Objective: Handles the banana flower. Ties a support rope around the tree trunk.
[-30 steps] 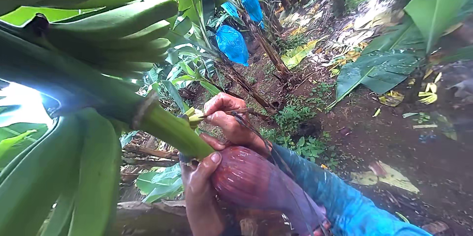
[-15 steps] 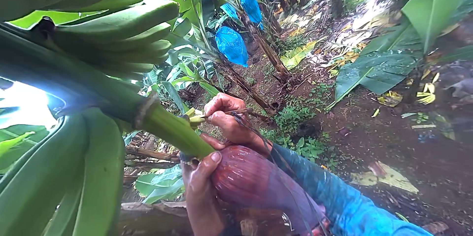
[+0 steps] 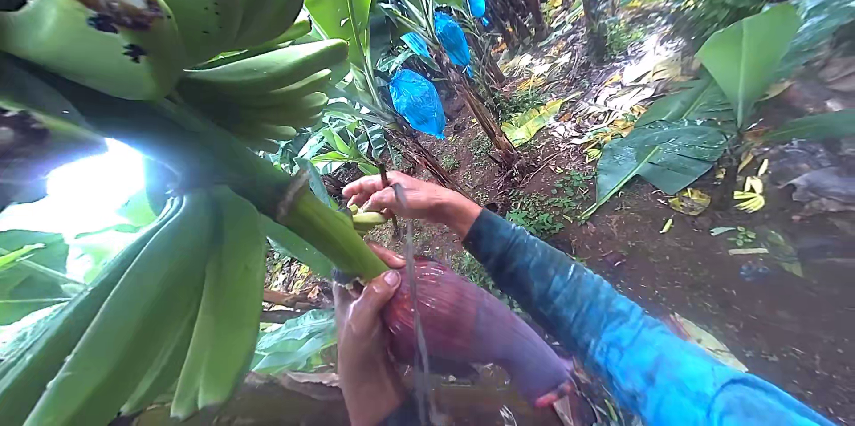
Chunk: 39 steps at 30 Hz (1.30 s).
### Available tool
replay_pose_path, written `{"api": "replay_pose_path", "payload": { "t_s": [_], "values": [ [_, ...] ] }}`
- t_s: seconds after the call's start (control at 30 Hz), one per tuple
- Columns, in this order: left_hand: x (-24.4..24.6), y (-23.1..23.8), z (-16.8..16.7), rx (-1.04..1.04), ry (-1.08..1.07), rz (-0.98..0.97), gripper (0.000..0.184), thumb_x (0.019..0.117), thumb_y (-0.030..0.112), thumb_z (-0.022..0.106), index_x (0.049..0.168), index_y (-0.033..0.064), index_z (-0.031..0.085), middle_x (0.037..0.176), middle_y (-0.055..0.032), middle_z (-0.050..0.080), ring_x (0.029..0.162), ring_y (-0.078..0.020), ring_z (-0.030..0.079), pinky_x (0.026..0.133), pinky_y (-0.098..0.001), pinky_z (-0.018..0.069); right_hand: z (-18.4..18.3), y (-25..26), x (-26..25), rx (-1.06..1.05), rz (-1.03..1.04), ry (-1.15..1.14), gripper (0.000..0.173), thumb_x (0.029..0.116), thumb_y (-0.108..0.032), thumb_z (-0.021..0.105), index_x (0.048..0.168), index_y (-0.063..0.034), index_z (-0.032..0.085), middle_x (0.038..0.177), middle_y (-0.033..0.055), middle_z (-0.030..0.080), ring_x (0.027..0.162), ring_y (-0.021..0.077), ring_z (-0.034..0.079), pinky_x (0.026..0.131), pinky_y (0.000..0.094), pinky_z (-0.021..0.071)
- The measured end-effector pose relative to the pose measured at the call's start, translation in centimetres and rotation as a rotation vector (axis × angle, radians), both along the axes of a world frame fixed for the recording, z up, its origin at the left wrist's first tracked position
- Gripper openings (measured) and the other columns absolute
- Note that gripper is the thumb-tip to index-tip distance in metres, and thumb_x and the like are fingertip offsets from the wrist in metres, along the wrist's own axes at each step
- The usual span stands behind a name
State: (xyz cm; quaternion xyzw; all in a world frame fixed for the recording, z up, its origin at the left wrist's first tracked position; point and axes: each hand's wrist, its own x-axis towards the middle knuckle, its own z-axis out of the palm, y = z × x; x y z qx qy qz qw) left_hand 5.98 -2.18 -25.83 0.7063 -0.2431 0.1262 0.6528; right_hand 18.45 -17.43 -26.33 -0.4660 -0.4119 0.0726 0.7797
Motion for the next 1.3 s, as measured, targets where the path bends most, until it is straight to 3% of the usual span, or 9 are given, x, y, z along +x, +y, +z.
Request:
{"api": "replay_pose_path", "payload": {
  "t_s": [0.13,0.43,0.6,0.8,0.9,0.97,1.03,1.17,1.3],
  "values": [
    [-0.1,-0.1,0.0,-0.018,0.022,0.009,0.036,0.0804,0.013,0.079,0.110,0.0010,0.062,0.094,-0.0123,0.072,0.083,-0.0183,0.072,0.078,-0.0319,0.0612,-0.8,1.3,2.8,-0.026,0.027,-0.122,0.019,0.1032,-0.015,0.056,0.108,-0.0020,0.069,0.079,0.0030,0.065,0.064,0.0053,0.056,0.058,0.0227,0.0489],
    [-0.3,-0.5,0.6,0.038,0.065,0.117,0.029,0.0811,0.009,0.071,0.108,0.0014,0.061,0.089,-0.0107,0.072,0.078,-0.0182,0.070,0.073,-0.0348,0.0610,-0.6,-2.4,0.6,-0.261,-0.337,-0.306,0.028,0.1064,-0.019,0.046,0.104,0.0002,0.066,0.089,0.0077,0.073,0.082,0.0157,0.070,0.081,0.0391,0.0594],
    [-0.3,-0.5,0.6,0.061,0.074,0.146,0.026,0.0804,0.009,0.072,0.105,0.0044,0.067,0.088,-0.0105,0.072,0.076,-0.0197,0.069,0.069,-0.0367,0.0605,-2.1,-6.2,-2.5,-0.196,-0.528,-0.273,0.027,0.1072,-0.024,0.048,0.111,-0.0033,0.065,0.097,0.0072,0.073,0.086,0.0175,0.071,0.080,0.0404,0.0610],
    [-0.2,-0.7,0.6,0.347,0.008,0.566,0.075,0.0829,0.036,0.078,0.147,0.0104,0.047,0.110,-0.0075,0.072,0.100,-0.0163,0.070,0.091,-0.0431,0.0588,-7.5,-12.0,-9.6,-0.316,-0.760,-0.296,0.051,0.1082,-0.042,0.037,0.111,-0.0054,0.072,0.124,0.0083,0.067,0.115,0.0207,0.065,0.098,0.0415,0.0563],
    [-2.2,-0.7,0.2,0.514,-0.024,0.642,0.093,0.0903,0.038,0.073,0.162,0.0046,0.023,0.133,-0.0117,0.066,0.119,-0.0180,0.065,0.105,-0.0429,0.0528,-11.1,-14.2,-14.4,-0.389,-0.852,-0.231,0.058,0.1113,-0.043,0.025,0.117,-0.0046,0.068,0.098,-0.0005,0.067,0.085,0.0066,0.065,0.080,0.0277,0.0578],
    [-6.7,-0.3,-1.3,0.481,-0.049,0.564,0.088,0.0936,0.032,0.071,0.162,0.0028,0.023,0.151,-0.0124,0.053,0.136,-0.0161,0.054,0.115,-0.0356,0.0456,-14.6,-15.5,-17.6,-0.425,-0.837,-0.117,0.061,0.1096,-0.054,0.024,0.116,-0.0120,0.068,0.073,-0.0097,0.057,0.058,0.0007,0.052,0.055,0.0200,0.0480],
    [-14.4,0.0,-3.4,0.393,0.002,0.413,0.072,0.0990,0.024,0.065,0.159,0.0031,0.031,0.151,-0.0099,0.053,0.134,-0.0171,0.056,0.110,-0.0333,0.0514,-17.9,-16.2,-21.6,-0.481,-0.787,0.002,0.038,0.1094,-0.041,0.039,0.112,-0.0148,0.066,0.070,-0.0097,0.056,0.052,0.0029,0.051,0.048,0.0223,0.0479],
    [-26.0,1.2,-11.1,0.179,0.259,0.027,0.062,0.0982,0.033,0.065,0.149,0.0018,0.049,0.126,-0.0118,0.070,0.113,-0.0283,0.069,0.099,-0.0494,0.0593,-24.3,-16.7,-27.8,-0.641,-0.674,0.103,0.017,0.1019,-0.023,0.059,0.102,-0.0083,0.067,0.076,-0.0039,0.064,0.059,0.0061,0.059,0.055,0.0278,0.0551],
    [-33.4,0.1,-22.5,0.255,0.771,-0.100,0.052,0.1004,0.028,0.063,0.145,0.0036,0.054,0.123,-0.0067,0.072,0.111,-0.0178,0.070,0.098,-0.0391,0.0590,-29.6,-17.3,-32.0,-0.713,-0.462,0.182,0.021,0.0991,-0.022,0.064,0.106,-0.0039,0.071,0.092,0.0013,0.072,0.076,0.0071,0.067,0.070,0.0278,0.0603]
  ]
}}
